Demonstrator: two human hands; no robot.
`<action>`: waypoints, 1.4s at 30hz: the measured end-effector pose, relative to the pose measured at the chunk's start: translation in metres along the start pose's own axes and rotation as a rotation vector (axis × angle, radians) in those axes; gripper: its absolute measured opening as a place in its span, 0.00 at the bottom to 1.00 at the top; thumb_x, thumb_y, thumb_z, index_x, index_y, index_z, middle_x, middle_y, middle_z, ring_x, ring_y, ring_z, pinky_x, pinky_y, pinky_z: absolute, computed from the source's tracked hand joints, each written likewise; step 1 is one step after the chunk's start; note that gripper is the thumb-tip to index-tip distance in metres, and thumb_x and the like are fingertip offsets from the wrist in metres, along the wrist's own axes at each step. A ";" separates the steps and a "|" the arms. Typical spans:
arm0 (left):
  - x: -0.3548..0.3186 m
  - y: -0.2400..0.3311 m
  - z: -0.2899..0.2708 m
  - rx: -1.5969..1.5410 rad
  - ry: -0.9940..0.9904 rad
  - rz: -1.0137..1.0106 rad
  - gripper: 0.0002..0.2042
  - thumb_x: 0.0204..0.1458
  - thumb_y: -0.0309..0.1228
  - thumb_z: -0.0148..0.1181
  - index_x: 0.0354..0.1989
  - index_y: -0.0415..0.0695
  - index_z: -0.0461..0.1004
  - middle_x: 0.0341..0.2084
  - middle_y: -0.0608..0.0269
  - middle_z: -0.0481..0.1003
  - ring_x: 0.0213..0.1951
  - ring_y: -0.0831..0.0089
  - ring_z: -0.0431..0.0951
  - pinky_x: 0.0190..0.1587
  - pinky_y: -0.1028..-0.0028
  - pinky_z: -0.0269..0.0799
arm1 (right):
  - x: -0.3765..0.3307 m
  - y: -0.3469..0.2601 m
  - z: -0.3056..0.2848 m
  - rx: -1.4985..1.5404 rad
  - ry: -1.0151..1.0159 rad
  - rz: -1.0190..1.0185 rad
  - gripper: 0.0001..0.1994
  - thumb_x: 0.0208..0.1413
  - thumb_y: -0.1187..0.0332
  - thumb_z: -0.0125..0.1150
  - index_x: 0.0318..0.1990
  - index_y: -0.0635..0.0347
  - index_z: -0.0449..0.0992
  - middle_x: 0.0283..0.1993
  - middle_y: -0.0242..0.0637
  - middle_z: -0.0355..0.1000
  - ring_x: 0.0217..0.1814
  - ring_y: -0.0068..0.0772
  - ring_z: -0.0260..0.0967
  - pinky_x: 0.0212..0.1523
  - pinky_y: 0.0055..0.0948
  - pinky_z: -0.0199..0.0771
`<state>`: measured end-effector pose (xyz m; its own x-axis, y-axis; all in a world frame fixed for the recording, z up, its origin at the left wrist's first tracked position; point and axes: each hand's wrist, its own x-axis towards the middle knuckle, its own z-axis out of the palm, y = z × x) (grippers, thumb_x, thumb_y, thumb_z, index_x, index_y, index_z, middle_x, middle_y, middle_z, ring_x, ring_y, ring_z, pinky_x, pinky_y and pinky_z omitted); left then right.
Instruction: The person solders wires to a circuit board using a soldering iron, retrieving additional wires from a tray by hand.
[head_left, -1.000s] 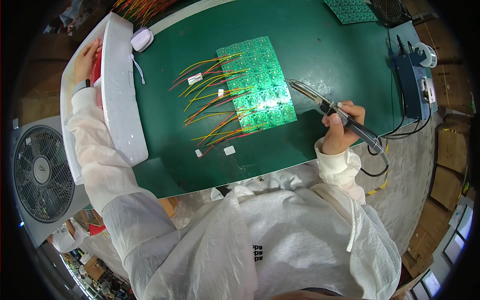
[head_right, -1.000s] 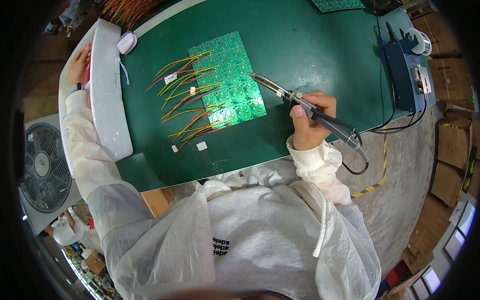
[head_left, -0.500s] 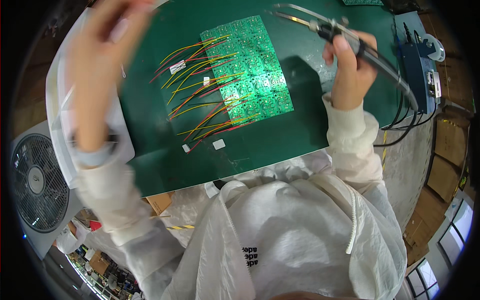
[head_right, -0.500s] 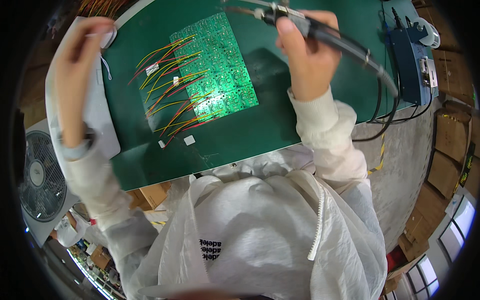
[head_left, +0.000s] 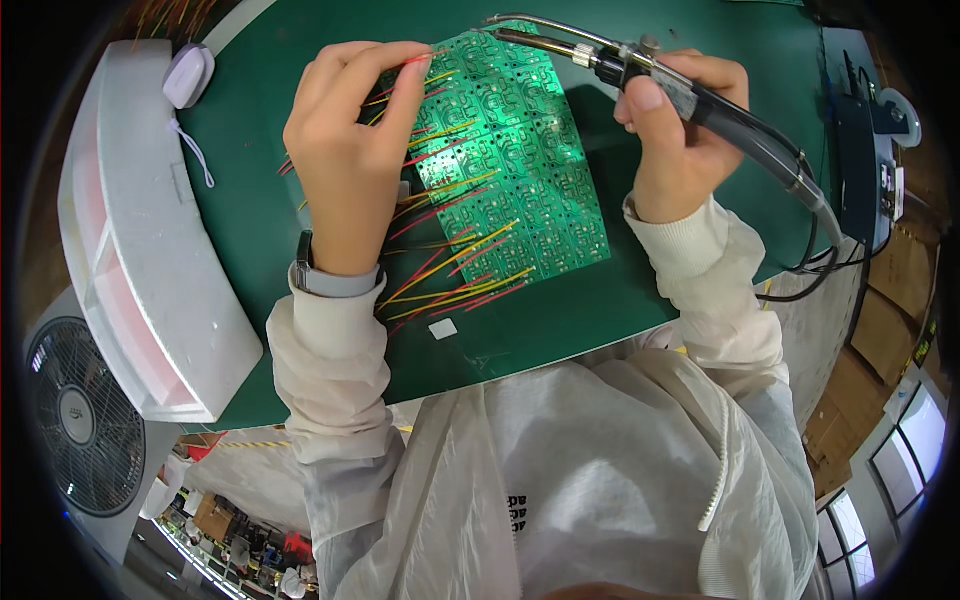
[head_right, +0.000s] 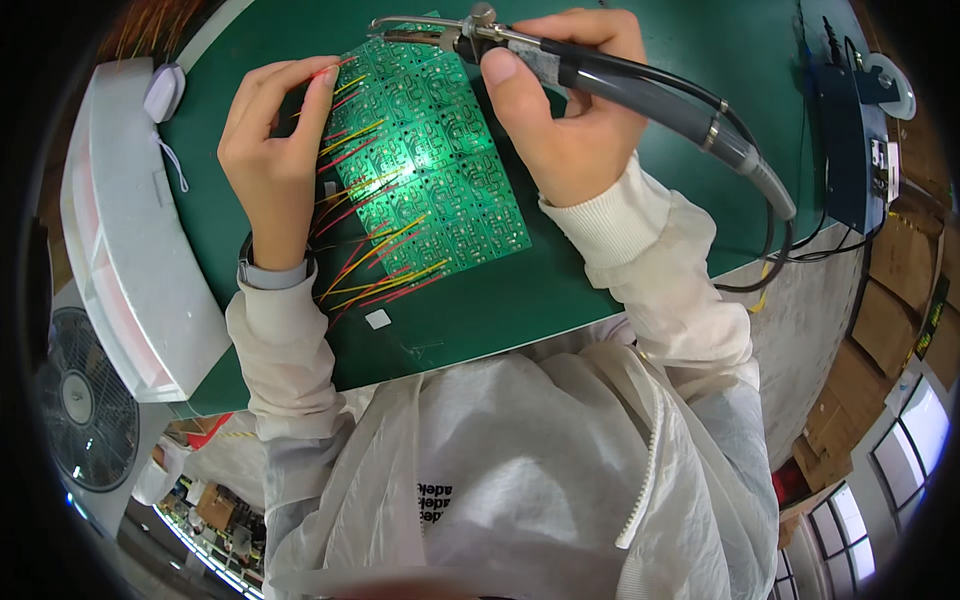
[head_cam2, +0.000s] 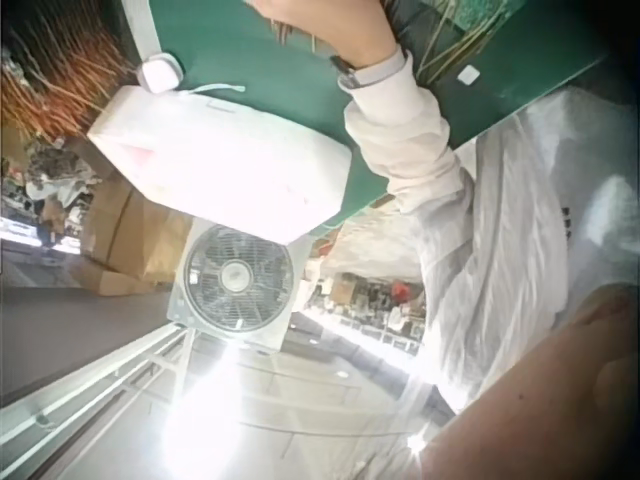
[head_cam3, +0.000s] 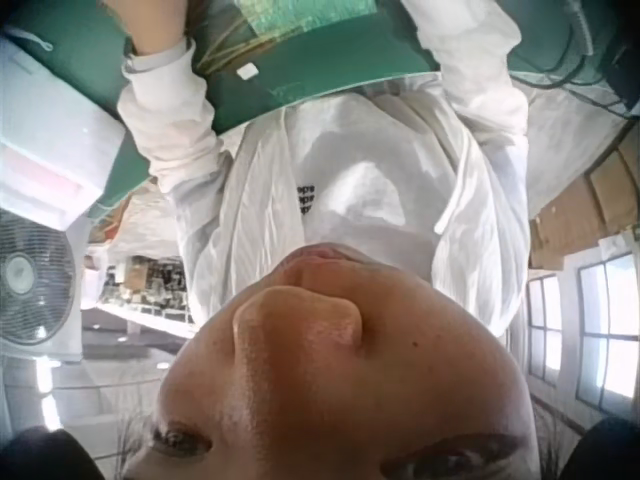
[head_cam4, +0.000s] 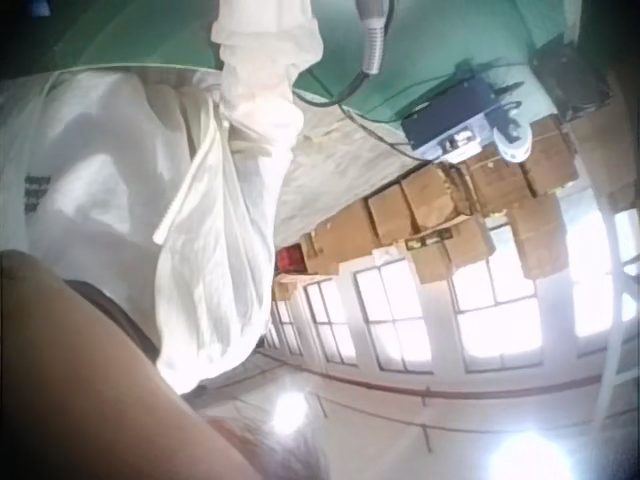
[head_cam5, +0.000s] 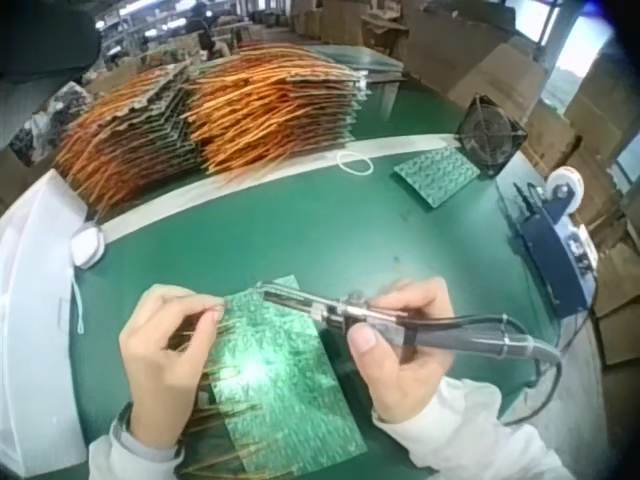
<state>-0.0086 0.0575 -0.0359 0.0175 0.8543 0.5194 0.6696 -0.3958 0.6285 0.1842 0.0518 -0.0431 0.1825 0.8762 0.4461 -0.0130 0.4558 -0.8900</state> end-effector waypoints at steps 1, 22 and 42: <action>0.001 0.000 0.002 0.042 0.021 0.021 0.03 0.36 0.23 0.57 0.23 0.43 0.74 0.22 0.65 0.70 0.24 0.72 0.68 0.26 0.78 0.63 | 0.000 0.000 -0.001 -0.022 -0.017 0.006 0.12 0.43 0.74 0.57 0.32 0.65 0.60 0.22 0.38 0.62 0.18 0.22 0.59 0.17 0.17 0.59; -0.003 -0.003 0.004 0.200 -0.019 0.167 0.06 0.35 0.21 0.59 0.24 0.42 0.73 0.22 0.65 0.72 0.26 0.73 0.70 0.29 0.80 0.65 | -0.001 -0.001 0.002 -0.138 -0.088 -0.025 0.13 0.44 0.70 0.58 0.30 0.66 0.59 0.14 0.39 0.63 0.12 0.21 0.58 0.13 0.17 0.58; 0.000 0.000 0.001 0.365 -0.057 0.299 0.06 0.34 0.21 0.60 0.24 0.44 0.75 0.23 0.68 0.71 0.25 0.75 0.69 0.27 0.79 0.64 | -0.002 0.002 0.001 -0.113 -0.053 -0.047 0.13 0.42 0.72 0.59 0.29 0.67 0.61 0.15 0.39 0.63 0.12 0.21 0.59 0.13 0.17 0.59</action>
<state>-0.0081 0.0577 -0.0366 0.2831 0.7424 0.6071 0.8460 -0.4915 0.2066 0.1832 0.0509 -0.0455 0.1277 0.8629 0.4889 0.1054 0.4784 -0.8718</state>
